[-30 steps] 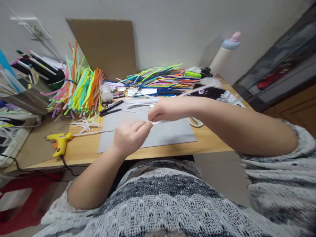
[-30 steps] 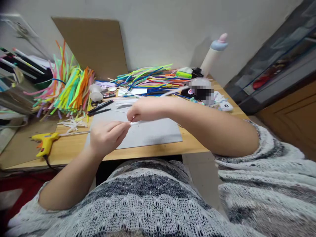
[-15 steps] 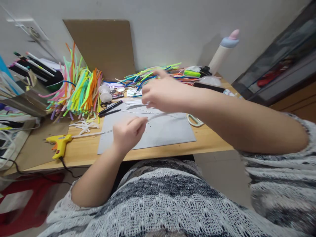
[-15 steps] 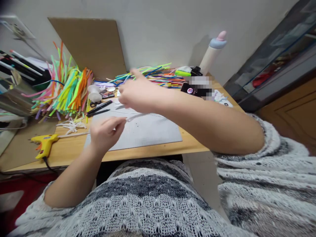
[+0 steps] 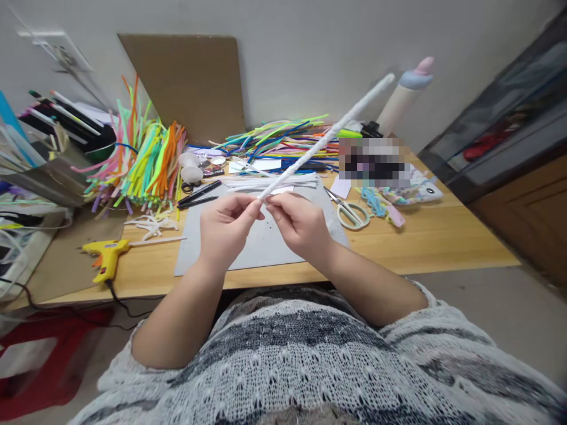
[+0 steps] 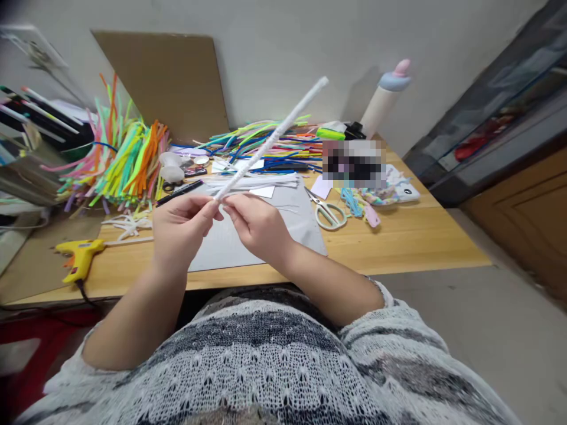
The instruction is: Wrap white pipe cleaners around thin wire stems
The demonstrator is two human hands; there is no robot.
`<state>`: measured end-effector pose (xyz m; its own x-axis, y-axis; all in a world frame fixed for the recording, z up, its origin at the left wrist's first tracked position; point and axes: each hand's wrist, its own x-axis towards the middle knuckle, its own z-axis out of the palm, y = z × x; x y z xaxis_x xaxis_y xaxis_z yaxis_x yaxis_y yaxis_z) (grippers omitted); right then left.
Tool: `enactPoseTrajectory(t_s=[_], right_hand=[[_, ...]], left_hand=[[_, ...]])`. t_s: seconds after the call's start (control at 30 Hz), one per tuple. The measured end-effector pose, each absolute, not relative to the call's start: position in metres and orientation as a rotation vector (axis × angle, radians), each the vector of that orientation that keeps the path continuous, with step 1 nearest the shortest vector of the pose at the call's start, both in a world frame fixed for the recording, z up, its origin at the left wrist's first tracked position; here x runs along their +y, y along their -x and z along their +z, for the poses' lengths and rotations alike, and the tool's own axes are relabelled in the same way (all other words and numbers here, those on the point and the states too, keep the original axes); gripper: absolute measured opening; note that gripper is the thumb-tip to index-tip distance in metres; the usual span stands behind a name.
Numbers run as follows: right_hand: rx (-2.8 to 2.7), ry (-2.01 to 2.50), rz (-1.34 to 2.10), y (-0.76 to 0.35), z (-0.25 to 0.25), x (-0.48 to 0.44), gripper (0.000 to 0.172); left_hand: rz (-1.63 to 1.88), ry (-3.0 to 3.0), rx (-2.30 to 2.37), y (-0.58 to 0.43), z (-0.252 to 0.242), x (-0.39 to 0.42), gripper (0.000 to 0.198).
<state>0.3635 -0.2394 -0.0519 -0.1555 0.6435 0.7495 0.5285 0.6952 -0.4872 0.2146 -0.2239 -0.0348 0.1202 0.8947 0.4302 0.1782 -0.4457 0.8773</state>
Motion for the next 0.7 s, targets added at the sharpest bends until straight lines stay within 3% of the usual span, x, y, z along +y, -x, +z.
enactPoseTrajectory(t_s=[0.7], right_hand=[[-1.932, 1.056, 0.083, -0.3712, -0.0513, -0.2409, 0.017]], left_hand=[[1.298, -1.803, 1.112, -0.2146, -0.0433, -0.2206, 0.019]])
